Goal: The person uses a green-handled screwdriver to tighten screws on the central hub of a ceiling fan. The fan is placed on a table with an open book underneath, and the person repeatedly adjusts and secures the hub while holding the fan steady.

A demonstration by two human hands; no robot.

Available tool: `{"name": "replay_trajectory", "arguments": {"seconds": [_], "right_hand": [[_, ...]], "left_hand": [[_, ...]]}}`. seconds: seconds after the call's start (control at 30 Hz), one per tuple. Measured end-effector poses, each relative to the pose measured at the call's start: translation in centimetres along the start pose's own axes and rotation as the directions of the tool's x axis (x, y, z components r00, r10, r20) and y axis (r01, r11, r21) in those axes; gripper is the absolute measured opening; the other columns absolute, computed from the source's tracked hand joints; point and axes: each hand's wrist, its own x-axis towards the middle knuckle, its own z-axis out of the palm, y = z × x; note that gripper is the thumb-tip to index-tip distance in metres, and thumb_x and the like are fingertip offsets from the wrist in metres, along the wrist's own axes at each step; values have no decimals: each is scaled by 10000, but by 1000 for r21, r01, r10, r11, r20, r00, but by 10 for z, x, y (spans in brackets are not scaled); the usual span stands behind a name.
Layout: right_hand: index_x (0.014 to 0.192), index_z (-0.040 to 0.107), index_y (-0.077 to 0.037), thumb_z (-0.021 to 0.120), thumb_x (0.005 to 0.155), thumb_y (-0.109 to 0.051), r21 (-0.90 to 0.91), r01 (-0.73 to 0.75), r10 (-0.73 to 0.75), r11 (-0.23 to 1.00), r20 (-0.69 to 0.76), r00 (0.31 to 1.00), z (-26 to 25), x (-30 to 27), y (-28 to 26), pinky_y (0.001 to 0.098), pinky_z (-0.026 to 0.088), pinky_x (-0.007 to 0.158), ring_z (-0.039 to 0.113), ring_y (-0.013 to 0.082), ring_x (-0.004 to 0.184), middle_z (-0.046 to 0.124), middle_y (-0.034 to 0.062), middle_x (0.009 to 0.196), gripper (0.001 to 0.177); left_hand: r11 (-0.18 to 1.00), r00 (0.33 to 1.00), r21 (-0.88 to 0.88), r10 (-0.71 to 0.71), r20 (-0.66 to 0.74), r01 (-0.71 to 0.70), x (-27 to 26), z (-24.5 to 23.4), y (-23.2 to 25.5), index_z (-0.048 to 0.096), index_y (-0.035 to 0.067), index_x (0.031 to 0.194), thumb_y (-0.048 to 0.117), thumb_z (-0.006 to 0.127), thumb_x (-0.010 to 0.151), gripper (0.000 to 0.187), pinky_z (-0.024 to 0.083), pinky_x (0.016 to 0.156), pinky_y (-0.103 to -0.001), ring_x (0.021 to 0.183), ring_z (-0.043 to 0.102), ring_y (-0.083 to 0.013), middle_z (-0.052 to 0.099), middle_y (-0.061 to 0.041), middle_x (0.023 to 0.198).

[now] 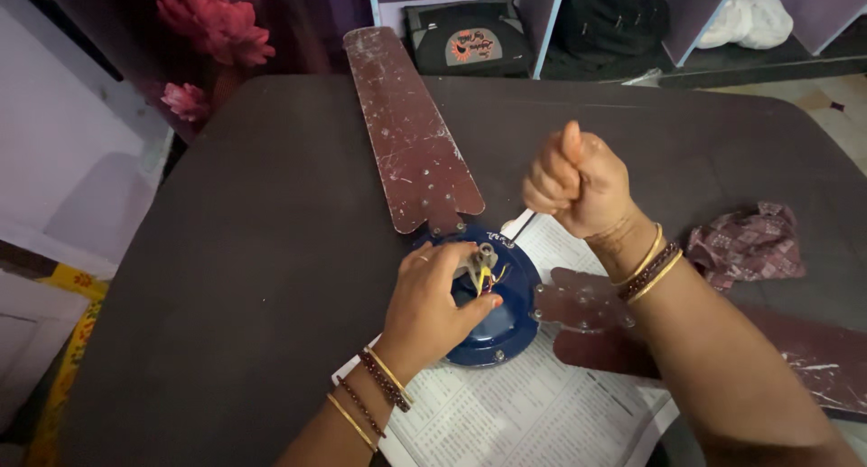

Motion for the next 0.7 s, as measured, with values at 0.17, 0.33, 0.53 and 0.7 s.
{"name": "replay_trajectory", "arguments": {"seconds": [0.17,0.33,0.53,0.7], "right_hand": [[638,431,-111,573,1107,-354,-33,-117,121,993,213,970,-6,3,11,312,225,466,272,119,468,326,-22,546,548],[662,430,-114,574,1081,-406,-86,-212,225,973,188,956,-2,19,22,297,229,446,274,105,457,326,-16,543,531],[651,400,-148,529,1077,-496,-192,-71,-11,979,-394,919,8,25,10,289,262,424,310,115,451,335,-10,547,565],[735,448,-142,481,1047,-546,-492,-2,-316,870,-560,766,33,13,8,306,433,543,450,143,555,446,10,638,511]], "left_hand": [[999,999,20,32,18,-32,3,-1,-2,622,66,1190,288,873,751,552,390,1095,-504,1100,657,-326,717,-116,1084],[999,999,23,31,23,-31,4,-3,-6,637,79,1181,275,865,762,516,411,1077,-490,1080,657,-342,729,-114,1065],[999,999,36,14,-40,-13,1,1,-1,635,71,1180,287,854,777,507,418,1062,-488,1051,665,-329,729,-117,1063],[999,995,52,14,-103,-9,-5,9,3,605,26,1206,289,836,814,526,387,1092,-538,1046,680,-301,730,-108,1076]]}}
